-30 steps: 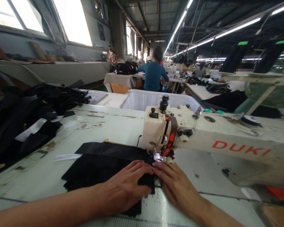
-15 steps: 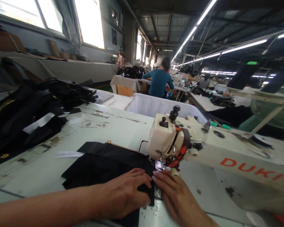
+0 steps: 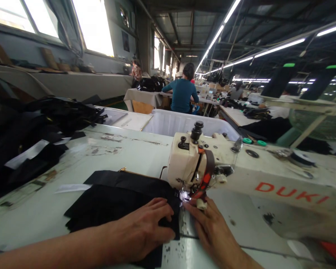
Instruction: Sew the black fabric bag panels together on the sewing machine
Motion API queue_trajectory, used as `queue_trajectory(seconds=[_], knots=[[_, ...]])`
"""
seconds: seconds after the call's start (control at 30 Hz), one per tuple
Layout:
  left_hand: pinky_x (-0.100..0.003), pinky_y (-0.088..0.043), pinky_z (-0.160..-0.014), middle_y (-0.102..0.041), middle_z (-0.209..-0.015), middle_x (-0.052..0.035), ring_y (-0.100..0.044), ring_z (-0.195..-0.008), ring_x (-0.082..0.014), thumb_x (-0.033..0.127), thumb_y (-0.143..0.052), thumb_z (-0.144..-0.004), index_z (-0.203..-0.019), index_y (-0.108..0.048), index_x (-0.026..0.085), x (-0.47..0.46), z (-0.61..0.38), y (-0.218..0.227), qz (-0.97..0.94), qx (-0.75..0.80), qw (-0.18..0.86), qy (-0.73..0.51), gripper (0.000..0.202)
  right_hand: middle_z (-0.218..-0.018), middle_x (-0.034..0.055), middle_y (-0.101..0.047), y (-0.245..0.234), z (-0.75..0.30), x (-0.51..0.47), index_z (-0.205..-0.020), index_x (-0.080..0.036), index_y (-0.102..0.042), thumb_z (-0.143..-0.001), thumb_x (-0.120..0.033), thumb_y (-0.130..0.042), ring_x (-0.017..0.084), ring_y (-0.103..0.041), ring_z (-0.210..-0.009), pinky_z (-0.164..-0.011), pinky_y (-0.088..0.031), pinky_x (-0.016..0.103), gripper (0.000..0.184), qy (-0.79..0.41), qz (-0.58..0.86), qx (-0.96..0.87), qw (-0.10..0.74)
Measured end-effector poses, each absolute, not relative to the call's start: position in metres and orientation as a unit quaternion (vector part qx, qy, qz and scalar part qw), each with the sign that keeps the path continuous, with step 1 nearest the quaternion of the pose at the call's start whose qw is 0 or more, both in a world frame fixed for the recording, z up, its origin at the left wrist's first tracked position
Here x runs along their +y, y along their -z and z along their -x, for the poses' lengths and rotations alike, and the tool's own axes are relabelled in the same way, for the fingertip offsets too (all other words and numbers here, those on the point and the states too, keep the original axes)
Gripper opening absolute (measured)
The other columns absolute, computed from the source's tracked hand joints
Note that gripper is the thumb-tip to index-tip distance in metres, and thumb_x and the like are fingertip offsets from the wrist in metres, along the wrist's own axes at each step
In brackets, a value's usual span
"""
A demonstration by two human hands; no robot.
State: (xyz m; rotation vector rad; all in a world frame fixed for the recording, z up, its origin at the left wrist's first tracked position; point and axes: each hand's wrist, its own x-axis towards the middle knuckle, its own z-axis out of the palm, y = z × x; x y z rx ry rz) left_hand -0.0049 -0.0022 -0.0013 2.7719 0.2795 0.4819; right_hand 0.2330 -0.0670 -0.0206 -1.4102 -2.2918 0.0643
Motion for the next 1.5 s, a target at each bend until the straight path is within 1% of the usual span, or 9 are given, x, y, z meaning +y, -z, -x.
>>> queue_trajectory(seconds=[0.23, 0.47, 0.73, 0.83, 1.0, 1.2, 1.3, 1.37, 1.5], knots=[[-0.038, -0.044, -0.091, -0.050, -0.101, -0.0076, -0.051, -0.097, -0.0225, 0.011, -0.052, -0.090, -0.098, -0.065, 0.023, -0.002, 0.005, -0.001, -0.966, 0.104, 0.171, -0.164, 0.019, -0.108, 0.0103, -0.059, 0.022, -0.228, -0.067, -0.138, -0.031, -0.048, -0.085, -0.007, -0.049, 0.029, -0.053, -0.101, -0.089, -0.046, 0.052, 0.059, -0.035, 0.517, -0.842, 0.150], [-0.047, -0.028, -0.109, -0.054, -0.118, -0.0083, -0.051, -0.114, -0.0238, 0.012, -0.052, -0.091, -0.101, -0.064, 0.023, -0.002, 0.005, 0.001, -0.972, 0.083, 0.137, -0.171, 0.020, -0.102, 0.0075, -0.062, 0.015, -0.221, -0.061, -0.142, -0.033, -0.042, -0.088, -0.013, -0.050, 0.028, -0.053, -0.096, -0.087, -0.045, 0.048, 0.058, -0.038, 0.513, -0.852, 0.101], [-0.041, -0.042, -0.103, -0.057, -0.117, -0.0075, -0.046, -0.120, -0.0267, 0.015, -0.055, -0.090, -0.102, -0.064, 0.024, -0.006, 0.007, 0.002, -0.970, 0.110, 0.132, -0.174, 0.018, -0.113, 0.0059, -0.058, 0.020, -0.226, -0.059, -0.142, -0.036, -0.042, -0.086, -0.012, -0.051, 0.027, -0.049, -0.112, -0.103, -0.034, 0.052, 0.061, -0.098, 0.530, -0.835, 0.114], [-0.038, -0.046, -0.099, -0.056, -0.119, -0.0072, -0.046, -0.120, -0.0266, 0.016, -0.053, -0.092, -0.103, -0.064, 0.024, -0.006, 0.008, 0.001, -0.970, 0.116, 0.144, -0.160, 0.017, -0.110, 0.0051, -0.058, 0.018, -0.232, -0.058, -0.137, -0.034, -0.049, -0.087, -0.009, -0.046, 0.025, -0.050, -0.114, -0.103, -0.036, 0.051, 0.056, -0.148, 0.527, -0.821, 0.162], [-0.037, -0.046, -0.101, -0.058, -0.119, -0.0063, -0.050, -0.119, -0.0256, 0.015, -0.052, -0.093, -0.103, -0.064, 0.024, -0.007, 0.007, -0.005, -0.970, 0.118, 0.153, -0.149, 0.018, -0.110, 0.0066, -0.059, 0.015, -0.238, -0.057, -0.130, -0.030, -0.058, -0.090, -0.008, -0.039, 0.021, -0.056, -0.104, -0.092, -0.048, 0.039, 0.049, -0.161, 0.523, -0.798, 0.254], [-0.039, -0.042, -0.106, -0.058, -0.117, -0.0080, -0.051, -0.119, -0.0245, 0.012, -0.053, -0.091, -0.099, -0.065, 0.022, -0.008, 0.006, -0.001, -0.966, 0.115, 0.154, -0.172, 0.018, -0.133, 0.0003, -0.056, 0.014, -0.236, -0.066, -0.135, -0.035, -0.052, -0.082, -0.007, -0.051, 0.025, -0.051, -0.119, -0.105, -0.039, 0.047, 0.060, -0.083, 0.482, -0.858, 0.158], [-0.043, -0.033, -0.113, -0.057, -0.120, -0.0090, -0.051, -0.120, -0.0233, 0.010, -0.053, -0.089, -0.101, -0.064, 0.021, -0.008, 0.006, 0.002, -0.967, 0.105, 0.158, -0.167, 0.019, -0.138, -0.0007, -0.055, 0.016, -0.236, -0.065, -0.135, -0.030, -0.051, -0.082, -0.007, -0.050, 0.025, -0.053, -0.120, -0.104, -0.040, 0.047, 0.058, -0.051, 0.455, -0.880, 0.129], [-0.044, -0.030, -0.114, -0.056, -0.121, -0.0082, -0.052, -0.118, -0.0228, 0.009, -0.054, -0.089, -0.101, -0.063, 0.021, -0.008, 0.006, 0.001, -0.969, 0.107, 0.157, -0.155, 0.019, -0.137, 0.0010, -0.056, 0.017, -0.235, -0.063, -0.134, -0.024, -0.052, -0.083, -0.006, -0.048, 0.024, -0.053, -0.122, -0.105, -0.040, 0.045, 0.055, -0.034, 0.437, -0.890, 0.122], [-0.042, -0.038, -0.108, -0.059, -0.114, -0.0083, -0.054, -0.110, -0.0242, 0.011, -0.054, -0.089, -0.096, -0.064, 0.020, -0.009, 0.005, -0.002, -0.971, 0.113, 0.146, -0.153, 0.016, -0.136, 0.0044, -0.057, 0.011, -0.234, -0.061, -0.133, -0.018, -0.047, -0.080, -0.003, -0.041, 0.021, -0.049, -0.126, -0.105, -0.040, 0.042, 0.055, -0.047, 0.399, -0.900, 0.168]])
